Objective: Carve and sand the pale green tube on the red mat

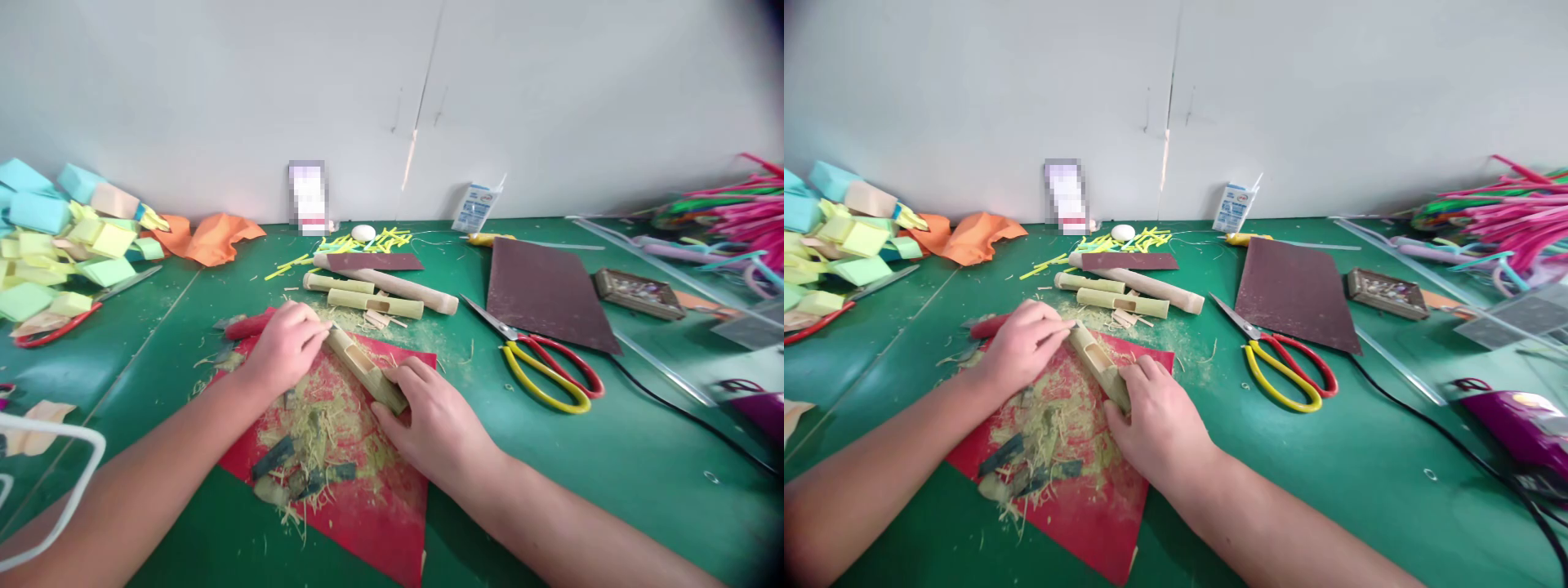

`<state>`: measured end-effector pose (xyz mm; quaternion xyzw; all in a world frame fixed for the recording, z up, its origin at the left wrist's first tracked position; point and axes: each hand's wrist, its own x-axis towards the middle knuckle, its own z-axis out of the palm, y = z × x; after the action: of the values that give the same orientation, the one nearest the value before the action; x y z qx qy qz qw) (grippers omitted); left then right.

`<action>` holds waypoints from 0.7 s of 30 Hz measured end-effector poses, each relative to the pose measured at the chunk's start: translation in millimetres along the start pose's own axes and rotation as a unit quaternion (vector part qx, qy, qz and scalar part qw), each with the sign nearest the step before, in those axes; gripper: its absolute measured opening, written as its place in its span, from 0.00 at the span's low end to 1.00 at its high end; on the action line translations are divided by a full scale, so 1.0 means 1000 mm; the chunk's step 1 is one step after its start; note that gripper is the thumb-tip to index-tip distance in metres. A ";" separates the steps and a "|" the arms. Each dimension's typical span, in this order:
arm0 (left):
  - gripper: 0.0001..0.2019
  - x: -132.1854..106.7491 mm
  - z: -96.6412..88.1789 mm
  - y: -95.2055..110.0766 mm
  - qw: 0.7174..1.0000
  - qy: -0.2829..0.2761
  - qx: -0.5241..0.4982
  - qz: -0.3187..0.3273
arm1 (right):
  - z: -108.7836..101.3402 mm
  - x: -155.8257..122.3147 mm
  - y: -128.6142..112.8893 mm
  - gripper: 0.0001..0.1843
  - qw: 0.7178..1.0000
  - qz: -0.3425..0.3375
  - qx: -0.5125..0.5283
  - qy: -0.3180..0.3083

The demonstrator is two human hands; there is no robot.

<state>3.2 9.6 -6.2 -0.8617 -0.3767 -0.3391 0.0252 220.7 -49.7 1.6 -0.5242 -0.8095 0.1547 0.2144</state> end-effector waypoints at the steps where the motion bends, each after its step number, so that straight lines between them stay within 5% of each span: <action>1: 0.08 0.000 0.000 0.000 1.000 -0.010 0.002 0.003 | 0.000 0.000 0.000 0.07 1.000 0.000 0.000 0.000; 21: 0.09 0.000 0.002 0.001 1.000 0.000 0.009 0.002 | 0.000 0.000 0.001 0.08 1.000 0.006 -0.001 -0.003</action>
<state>4.7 10.0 -7.1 -0.8620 -0.3779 -0.3360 0.0339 221.2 -49.1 0.8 -0.5291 -0.8070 0.1565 0.2108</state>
